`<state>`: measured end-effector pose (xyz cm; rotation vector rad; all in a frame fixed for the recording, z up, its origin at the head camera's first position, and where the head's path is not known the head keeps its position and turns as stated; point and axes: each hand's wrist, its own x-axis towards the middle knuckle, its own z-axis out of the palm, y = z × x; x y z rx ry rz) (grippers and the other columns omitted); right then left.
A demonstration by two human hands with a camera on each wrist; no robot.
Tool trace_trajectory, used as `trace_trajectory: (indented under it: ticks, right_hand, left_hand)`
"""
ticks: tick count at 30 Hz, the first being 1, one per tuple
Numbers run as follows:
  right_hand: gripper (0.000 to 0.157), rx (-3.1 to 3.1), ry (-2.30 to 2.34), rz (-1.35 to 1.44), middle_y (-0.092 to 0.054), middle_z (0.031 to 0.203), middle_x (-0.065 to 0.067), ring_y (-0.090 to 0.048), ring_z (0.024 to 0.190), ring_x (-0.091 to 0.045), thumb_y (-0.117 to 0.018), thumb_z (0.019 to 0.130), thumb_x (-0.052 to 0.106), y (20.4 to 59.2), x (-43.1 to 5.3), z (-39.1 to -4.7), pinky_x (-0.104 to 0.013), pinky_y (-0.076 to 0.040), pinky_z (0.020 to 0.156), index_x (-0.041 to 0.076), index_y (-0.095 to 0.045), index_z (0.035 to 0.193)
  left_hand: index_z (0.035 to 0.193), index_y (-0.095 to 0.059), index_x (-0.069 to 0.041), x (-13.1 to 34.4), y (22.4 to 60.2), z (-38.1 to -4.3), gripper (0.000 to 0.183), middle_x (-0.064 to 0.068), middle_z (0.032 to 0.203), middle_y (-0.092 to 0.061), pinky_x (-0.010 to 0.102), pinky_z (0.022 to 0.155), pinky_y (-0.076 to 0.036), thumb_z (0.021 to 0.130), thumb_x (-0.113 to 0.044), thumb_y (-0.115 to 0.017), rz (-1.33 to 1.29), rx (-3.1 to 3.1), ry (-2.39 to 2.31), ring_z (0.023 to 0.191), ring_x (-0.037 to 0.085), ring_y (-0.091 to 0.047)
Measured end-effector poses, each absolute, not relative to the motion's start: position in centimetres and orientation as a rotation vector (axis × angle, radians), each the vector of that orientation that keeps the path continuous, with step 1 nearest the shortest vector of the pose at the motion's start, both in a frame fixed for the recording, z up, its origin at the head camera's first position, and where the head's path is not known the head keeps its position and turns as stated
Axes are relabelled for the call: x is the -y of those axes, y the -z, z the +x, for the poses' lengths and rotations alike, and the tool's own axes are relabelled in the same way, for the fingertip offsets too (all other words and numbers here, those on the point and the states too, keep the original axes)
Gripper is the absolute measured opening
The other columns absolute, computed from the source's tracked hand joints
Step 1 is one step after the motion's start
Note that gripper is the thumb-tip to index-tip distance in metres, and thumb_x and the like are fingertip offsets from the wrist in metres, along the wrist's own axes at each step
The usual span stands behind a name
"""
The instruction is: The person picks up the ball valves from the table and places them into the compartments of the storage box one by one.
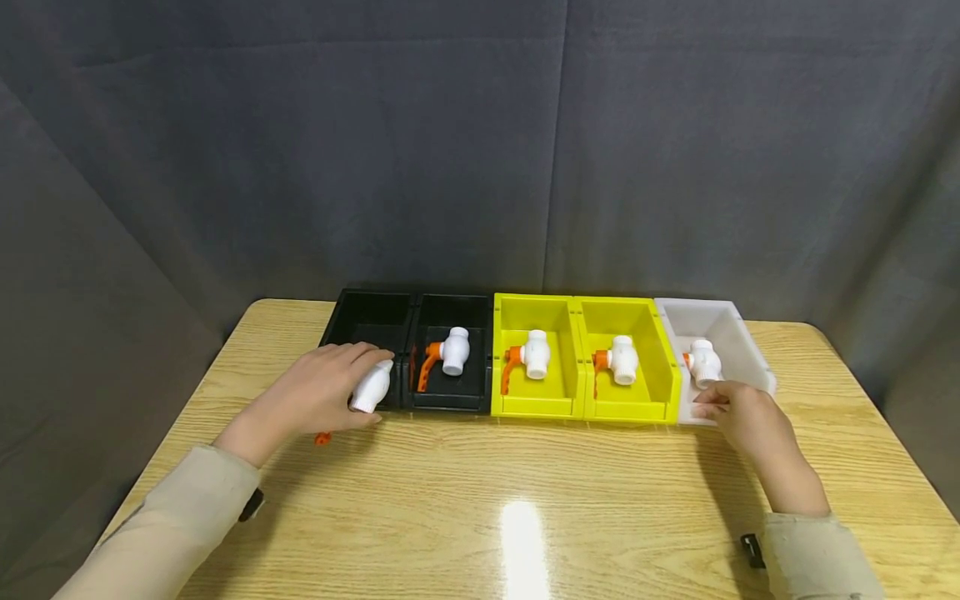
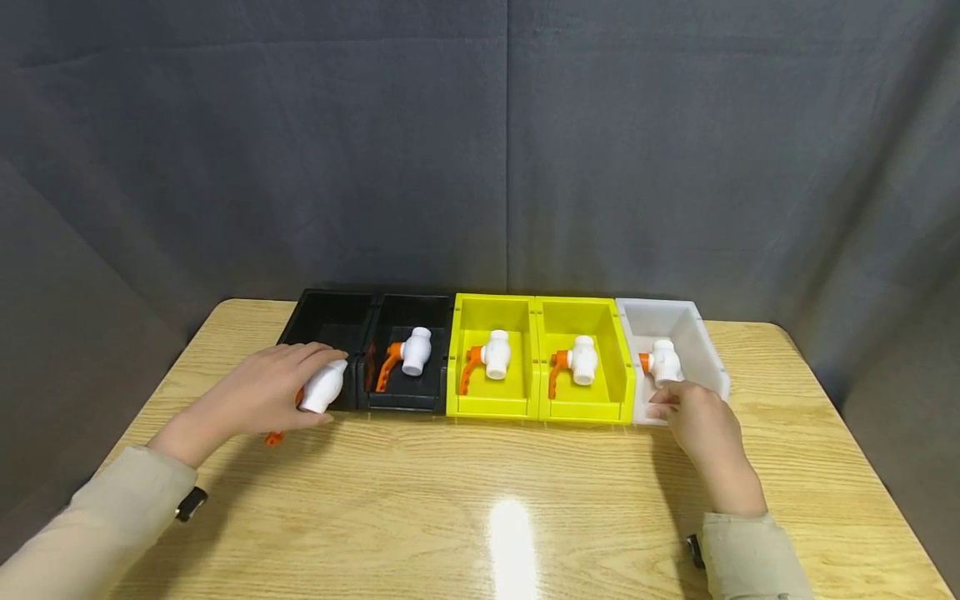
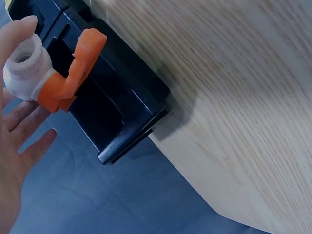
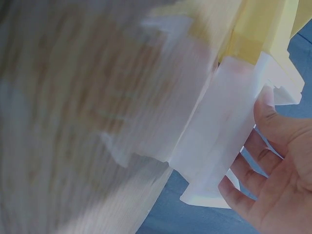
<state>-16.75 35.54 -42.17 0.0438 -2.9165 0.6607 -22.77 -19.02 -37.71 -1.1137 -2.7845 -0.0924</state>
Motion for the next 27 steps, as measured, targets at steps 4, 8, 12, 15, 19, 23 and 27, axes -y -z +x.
trace_trajectory:
  ticks: [4, 8, 12, 15, 19, 23, 27]
  right_hand:
    - [0.012, 2.914, -0.659, 0.046, -0.071, 0.097, -0.022, -0.065, 0.086, -0.045, -0.078, 0.085, 0.013, 42.2, -35.5, -16.7, -0.059, -0.050, 0.070, 0.002, -0.074, 0.089]
    - [0.011, 2.912, -0.655, 0.051, -0.071, 0.096, -0.021, -0.065, 0.086, -0.045, -0.078, 0.085, 0.012, 42.2, -35.4, -16.8, -0.058, -0.049, 0.070, 0.002, -0.074, 0.088]
    - [0.011, 2.915, -0.656, 0.054, -0.071, 0.096, -0.021, -0.065, 0.086, -0.045, -0.078, 0.085, 0.013, 42.2, -35.5, -16.8, -0.059, -0.049, 0.069, 0.002, -0.074, 0.088]
    - [0.011, 2.913, -0.656, 0.053, -0.071, 0.096, -0.021, -0.064, 0.086, -0.045, -0.078, 0.085, 0.013, 42.2, -35.6, -16.8, -0.059, -0.049, 0.070, 0.002, -0.074, 0.088]
    - [0.011, 2.911, -0.651, 0.053, -0.071, 0.096, -0.021, -0.065, 0.087, -0.046, -0.078, 0.085, 0.012, 42.1, -35.5, -16.7, -0.058, -0.049, 0.070, 0.003, -0.074, 0.088]
    - [0.010, 2.909, -0.647, 0.061, -0.071, 0.096, -0.022, -0.065, 0.087, -0.046, -0.078, 0.085, 0.011, 42.2, -35.5, -16.7, -0.058, -0.049, 0.070, 0.002, -0.074, 0.087]
    - [0.009, 2.905, -0.648, 0.063, -0.071, 0.096, -0.022, -0.065, 0.087, -0.046, -0.077, 0.085, 0.011, 42.2, -35.4, -16.7, -0.058, -0.050, 0.070, 0.002, -0.074, 0.087]
  left_hand:
    - [0.137, -0.054, -0.006, 19.1, 37.6, -23.3, 0.084, 0.011, 0.125, -0.060, 0.048, 0.091, -0.051, 0.072, -0.048, -0.086, -1.085, 2.805, 0.089, 0.108, 0.029, -0.061]
    - [0.137, -0.054, -0.006, 19.1, 37.6, -24.0, 0.084, 0.012, 0.126, -0.060, 0.049, 0.090, -0.051, 0.071, -0.047, -0.086, -1.045, 2.827, 0.104, 0.108, 0.030, -0.061]
    - [0.138, -0.053, -0.006, 19.0, 37.6, -24.9, 0.084, 0.012, 0.126, -0.060, 0.049, 0.088, -0.052, 0.072, -0.047, -0.086, -1.006, 2.856, 0.112, 0.105, 0.029, -0.061]
    - [0.139, -0.052, -0.006, 18.9, 37.5, -25.6, 0.084, 0.013, 0.127, -0.059, 0.049, 0.088, -0.052, 0.073, -0.046, -0.085, -0.987, 2.874, 0.120, 0.105, 0.030, -0.061]
    - [0.140, -0.050, -0.006, 18.8, 37.3, -26.5, 0.083, 0.014, 0.129, -0.058, 0.050, 0.088, -0.051, 0.075, -0.045, -0.084, -0.964, 2.892, 0.126, 0.106, 0.032, -0.061]
    - [0.141, -0.050, -0.007, 18.6, 37.2, -27.3, 0.083, 0.014, 0.130, -0.057, 0.050, 0.088, -0.051, 0.075, -0.045, -0.084, -0.960, 2.901, 0.119, 0.107, 0.032, -0.060]
    - [0.140, -0.050, -0.006, 18.4, 37.0, -27.8, 0.083, 0.013, 0.129, -0.058, 0.049, 0.087, -0.051, 0.075, -0.045, -0.084, -0.988, 2.896, 0.101, 0.106, 0.032, -0.060]
